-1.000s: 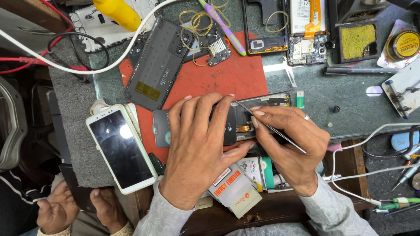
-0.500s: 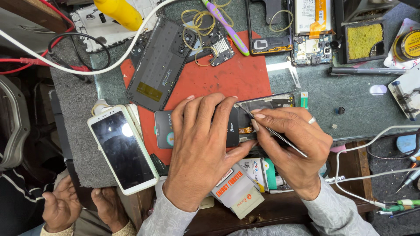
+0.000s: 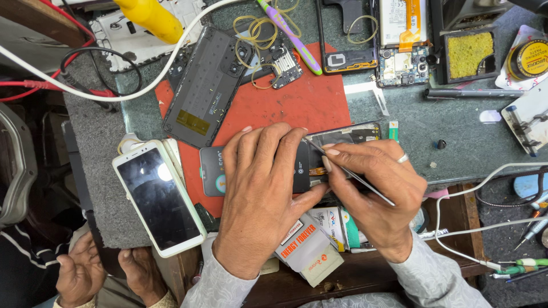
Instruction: The person uses a metal prying tool to separate the back cover of a smartphone, then removes the battery. They handle cash and a wallet, then use a toothbrush to clean the phone's interior. The task occurs at a cluttered electronics repair workbench.
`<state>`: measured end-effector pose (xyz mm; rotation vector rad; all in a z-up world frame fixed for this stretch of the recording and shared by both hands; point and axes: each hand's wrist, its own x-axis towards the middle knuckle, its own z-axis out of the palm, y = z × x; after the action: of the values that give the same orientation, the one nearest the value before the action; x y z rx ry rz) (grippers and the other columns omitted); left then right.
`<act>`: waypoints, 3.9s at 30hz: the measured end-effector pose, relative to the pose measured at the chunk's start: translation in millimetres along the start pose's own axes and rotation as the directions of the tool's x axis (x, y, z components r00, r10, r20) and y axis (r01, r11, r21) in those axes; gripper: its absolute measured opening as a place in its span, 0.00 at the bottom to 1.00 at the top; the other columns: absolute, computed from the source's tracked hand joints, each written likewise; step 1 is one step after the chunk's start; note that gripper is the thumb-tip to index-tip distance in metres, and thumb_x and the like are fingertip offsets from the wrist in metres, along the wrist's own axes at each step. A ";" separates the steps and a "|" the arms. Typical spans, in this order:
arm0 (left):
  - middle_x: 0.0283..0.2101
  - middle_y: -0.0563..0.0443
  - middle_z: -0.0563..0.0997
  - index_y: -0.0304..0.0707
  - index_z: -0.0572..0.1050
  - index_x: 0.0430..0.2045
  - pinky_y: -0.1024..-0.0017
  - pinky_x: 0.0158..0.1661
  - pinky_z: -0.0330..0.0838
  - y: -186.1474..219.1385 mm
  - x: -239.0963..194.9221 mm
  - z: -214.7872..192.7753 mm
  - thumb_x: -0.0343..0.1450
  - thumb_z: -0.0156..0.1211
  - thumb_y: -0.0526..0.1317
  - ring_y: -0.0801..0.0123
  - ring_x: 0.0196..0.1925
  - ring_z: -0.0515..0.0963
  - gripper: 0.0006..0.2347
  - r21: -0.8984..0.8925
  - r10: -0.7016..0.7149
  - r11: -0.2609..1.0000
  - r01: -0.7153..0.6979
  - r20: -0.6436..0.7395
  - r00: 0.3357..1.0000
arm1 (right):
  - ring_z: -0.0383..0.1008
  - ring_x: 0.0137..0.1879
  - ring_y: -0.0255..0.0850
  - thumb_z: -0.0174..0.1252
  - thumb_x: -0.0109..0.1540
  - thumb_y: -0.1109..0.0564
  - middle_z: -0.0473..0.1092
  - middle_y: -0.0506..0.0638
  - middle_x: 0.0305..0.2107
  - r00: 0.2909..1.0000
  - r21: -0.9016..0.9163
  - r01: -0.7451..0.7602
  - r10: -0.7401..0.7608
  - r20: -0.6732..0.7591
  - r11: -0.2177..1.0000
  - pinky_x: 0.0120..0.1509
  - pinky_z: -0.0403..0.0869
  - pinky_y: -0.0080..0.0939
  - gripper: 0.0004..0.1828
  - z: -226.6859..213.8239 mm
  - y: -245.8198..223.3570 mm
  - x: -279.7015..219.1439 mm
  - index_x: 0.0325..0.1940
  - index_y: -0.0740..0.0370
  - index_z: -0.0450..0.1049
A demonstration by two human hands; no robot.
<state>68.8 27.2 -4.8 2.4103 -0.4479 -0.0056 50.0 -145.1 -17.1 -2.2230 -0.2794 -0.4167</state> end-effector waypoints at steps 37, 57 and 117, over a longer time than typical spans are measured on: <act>0.52 0.45 0.71 0.30 0.70 0.54 0.46 0.67 0.56 2.2 -4.5 5.5 0.61 0.75 0.48 0.54 0.57 0.70 0.31 0.052 -0.011 0.999 0.014 -0.056 0.998 | 0.80 0.47 0.44 0.69 0.62 0.69 0.78 0.56 0.41 0.992 0.102 -0.119 0.123 -0.034 0.988 0.53 0.76 0.35 0.11 -7.0 13.1 -7.8 0.48 0.69 0.78; 0.54 0.45 0.71 0.30 0.71 0.55 0.48 0.63 0.58 -0.3 -10.5 14.0 0.61 0.75 0.52 0.53 0.58 0.69 0.33 0.067 -0.024 0.997 0.031 -0.095 0.995 | 0.82 0.44 0.38 0.68 0.64 0.70 0.79 0.55 0.43 0.992 0.158 -0.117 0.123 -0.030 0.980 0.50 0.79 0.32 0.11 7.5 9.7 -2.8 0.50 0.70 0.78; 0.60 0.40 0.70 0.32 0.68 0.62 0.42 0.68 0.48 33.0 2.4 3.9 0.64 0.69 0.49 0.53 0.63 0.69 0.32 0.201 0.042 0.979 -0.028 -0.065 0.997 | 0.80 0.45 0.33 0.66 0.68 0.71 0.78 0.55 0.41 0.913 0.169 -0.256 0.296 -0.281 0.952 0.51 0.79 0.29 0.06 -18.0 36.0 -13.2 0.49 0.72 0.77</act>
<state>60.1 0.5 13.1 2.5903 -0.4783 0.1444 46.4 -182.4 -36.8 -1.9979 0.1685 -0.5584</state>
